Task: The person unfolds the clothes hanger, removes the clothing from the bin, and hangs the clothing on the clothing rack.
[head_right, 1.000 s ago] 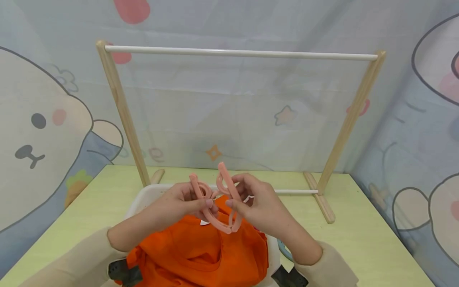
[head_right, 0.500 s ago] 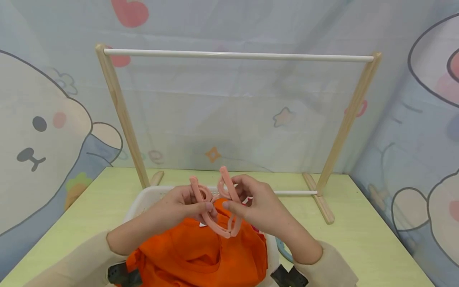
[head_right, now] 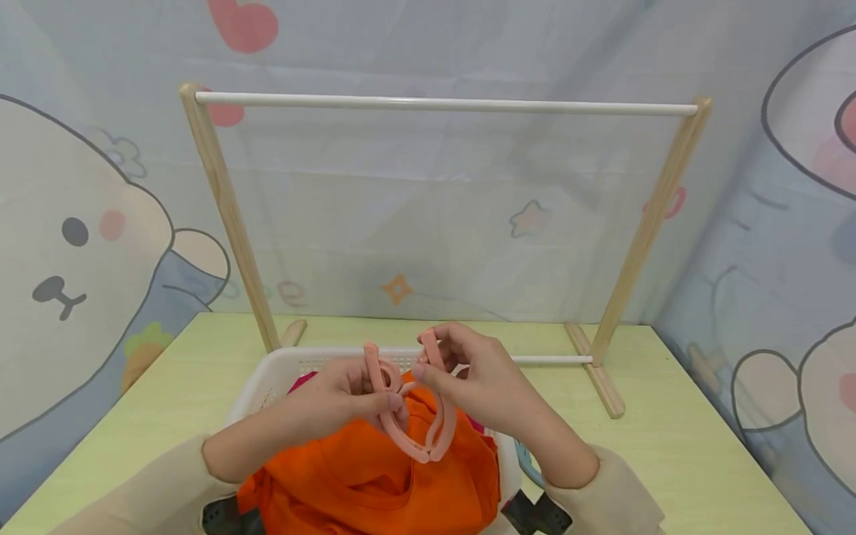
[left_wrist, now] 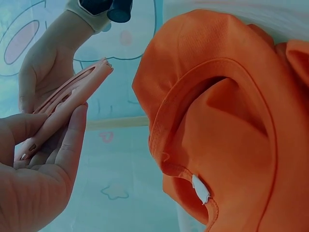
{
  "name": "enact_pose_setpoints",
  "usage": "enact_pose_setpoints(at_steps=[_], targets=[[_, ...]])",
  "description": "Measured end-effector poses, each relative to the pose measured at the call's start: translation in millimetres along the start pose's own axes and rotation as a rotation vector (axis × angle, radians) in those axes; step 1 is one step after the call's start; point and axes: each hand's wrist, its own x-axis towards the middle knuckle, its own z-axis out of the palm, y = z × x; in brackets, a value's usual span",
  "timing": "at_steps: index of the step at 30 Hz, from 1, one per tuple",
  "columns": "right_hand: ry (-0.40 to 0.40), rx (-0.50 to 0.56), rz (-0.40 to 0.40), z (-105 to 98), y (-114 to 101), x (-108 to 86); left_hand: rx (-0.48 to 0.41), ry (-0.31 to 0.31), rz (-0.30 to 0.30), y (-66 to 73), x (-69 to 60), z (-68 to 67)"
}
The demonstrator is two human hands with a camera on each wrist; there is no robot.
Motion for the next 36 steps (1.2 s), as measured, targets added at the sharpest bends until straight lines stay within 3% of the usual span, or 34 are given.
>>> enact_pose_setpoints(at_steps=[9,21,36], targets=[[0.002,0.038,-0.012,0.5,0.5,2.0,-0.014,-0.012,0.015,-2.5,-2.0,-2.5],[0.086,-0.002,0.079,-9.4,1.4,-1.7,0.036,0.076,0.010,-1.3,-10.1,-16.3],[0.148,0.147,0.102,-15.1,7.2,-6.0,-0.054,0.161,0.030,0.1,-22.3,-32.1]])
